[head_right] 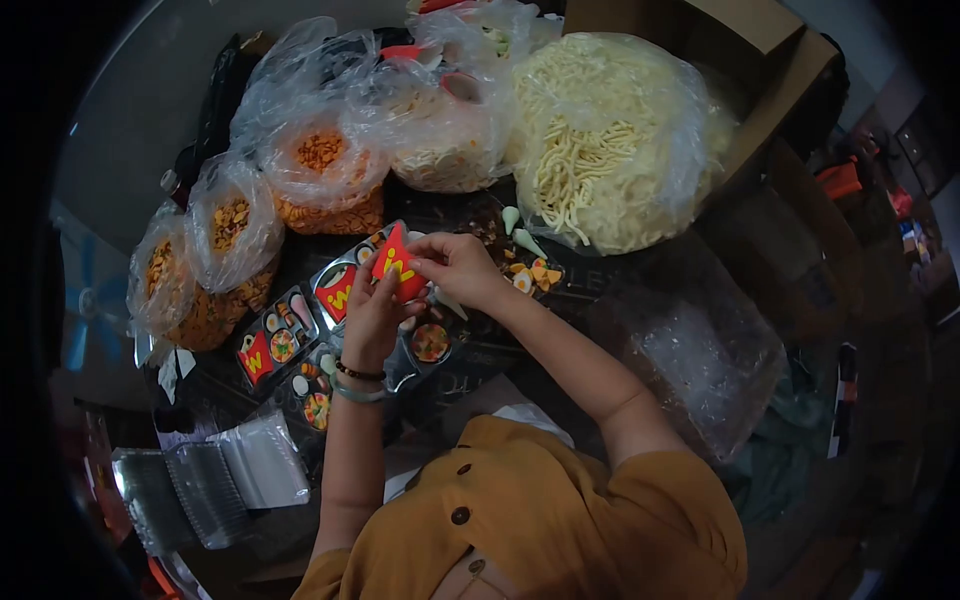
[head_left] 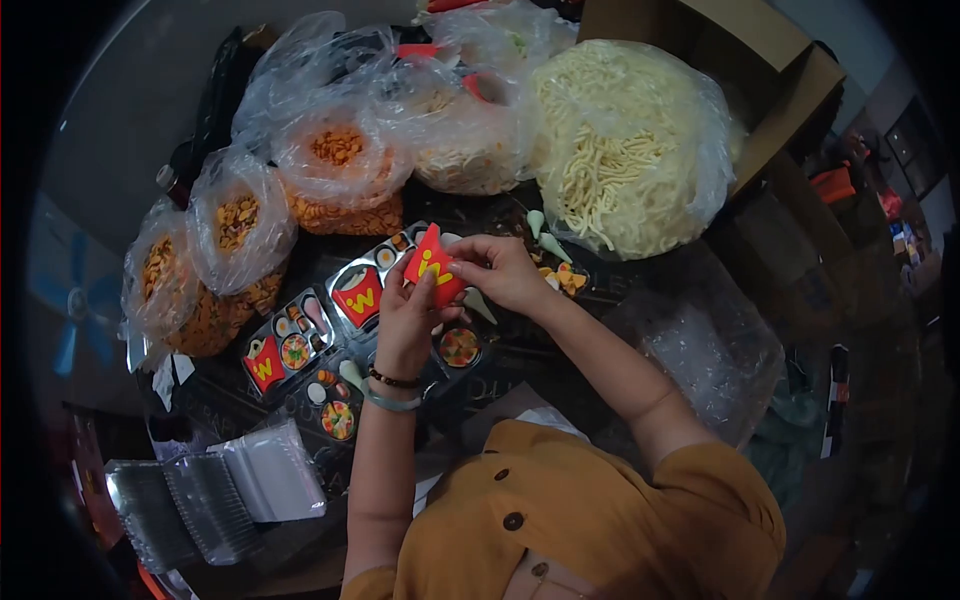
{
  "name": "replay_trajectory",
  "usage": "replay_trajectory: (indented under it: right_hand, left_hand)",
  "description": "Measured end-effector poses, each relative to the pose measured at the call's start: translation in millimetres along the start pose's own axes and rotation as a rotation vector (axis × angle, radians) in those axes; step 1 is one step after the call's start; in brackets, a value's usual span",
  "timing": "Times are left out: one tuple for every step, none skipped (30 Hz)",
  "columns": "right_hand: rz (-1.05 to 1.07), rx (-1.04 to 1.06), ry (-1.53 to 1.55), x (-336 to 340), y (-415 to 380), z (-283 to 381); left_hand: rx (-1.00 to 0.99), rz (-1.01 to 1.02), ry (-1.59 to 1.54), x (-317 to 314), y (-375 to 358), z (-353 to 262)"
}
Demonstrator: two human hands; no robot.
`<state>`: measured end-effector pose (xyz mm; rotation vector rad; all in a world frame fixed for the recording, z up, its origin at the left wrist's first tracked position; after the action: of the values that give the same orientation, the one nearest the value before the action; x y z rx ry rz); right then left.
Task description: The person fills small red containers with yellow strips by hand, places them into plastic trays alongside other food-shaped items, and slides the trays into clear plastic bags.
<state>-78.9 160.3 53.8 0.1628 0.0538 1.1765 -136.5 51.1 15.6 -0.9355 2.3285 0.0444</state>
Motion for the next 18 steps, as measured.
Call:
replay_trajectory:
  right_hand:
    - [-0.113, 0.102, -0.202, 19, -8, 4]
    - [-0.217, 0.17, -0.364, 44, -16, 14]
    - [-0.316, 0.236, -0.527, 72, -25, 26]
    - [-0.434, 0.227, -0.723, 101, -33, 29]
    - [-0.481, 0.207, -1.015, 123, -41, 28]
    - [-0.52, 0.184, -1.306, 141, -46, 24]
    - [-0.522, 0.181, -1.309, 158, -47, 15]
    - [-0.435, -0.02, -1.379, 177, -42, -9]
    - [-0.346, -0.221, -1.438, 189, -40, -23]
    - [-0.281, -0.284, -1.422, 195, -38, -28]
    - [-0.286, -0.282, -1.426, 202, -34, -25]
    - [-0.291, -0.21, -1.308, 203, -30, -15]
    - [-0.294, -0.14, -1.188, 204, -25, -6]
    - [-0.297, -0.14, -1.187, 208, -18, 0]
    - [-0.337, -0.148, -1.172, 216, -8, 8]
    - [-0.378, -0.153, -1.158, 224, 3, 14]
    - [-0.382, -0.151, -1.158, 232, 15, 14]
    - [-0.418, -0.115, -1.317, 238, 27, 14]
  left_hand:
    - [0.011, 0.017, 0.001, -5, 2, 6]
    - [-0.004, 0.006, 0.011, -6, 3, 10]
    - [-0.019, -0.008, 0.018, -6, 3, 14]
    - [-0.052, 0.022, -0.009, -7, 5, 20]
    - [-0.044, 0.027, -0.012, -10, 6, 25]
    - [-0.026, 0.034, -0.041, -13, 7, 31]
    - [-0.009, 0.042, -0.068, -16, 7, 35]
    - [-0.007, 0.046, -0.068, -21, 7, 37]
    - [0.017, 0.052, -0.111, -28, 7, 40]
    - [0.037, 0.058, -0.156, -34, 9, 42]
    - [0.034, 0.064, -0.158, -37, 11, 42]
    - [0.055, 0.076, -0.159, -40, 13, 45]
    - [0.077, 0.086, -0.159, -41, 13, 49]
    - [0.077, 0.088, -0.157, -42, 15, 51]
    - [0.082, 0.091, -0.166, -43, 17, 54]
    - [0.083, 0.096, -0.175, -45, 21, 56]
    - [0.082, 0.099, -0.173, -48, 23, 57]
    - [0.093, 0.093, -0.192, -50, 25, 60]
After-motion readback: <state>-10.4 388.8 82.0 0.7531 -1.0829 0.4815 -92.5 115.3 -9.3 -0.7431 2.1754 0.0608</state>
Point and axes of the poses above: each hand's wrist, its own y-axis towards the middle knuckle, its own x-axis out of the back of the hand, z = x × y, the point moved 9 cm from there along y, towards the middle knuckle, and after that the axes turned 2 degrees about -y, right-handed, at the moved point
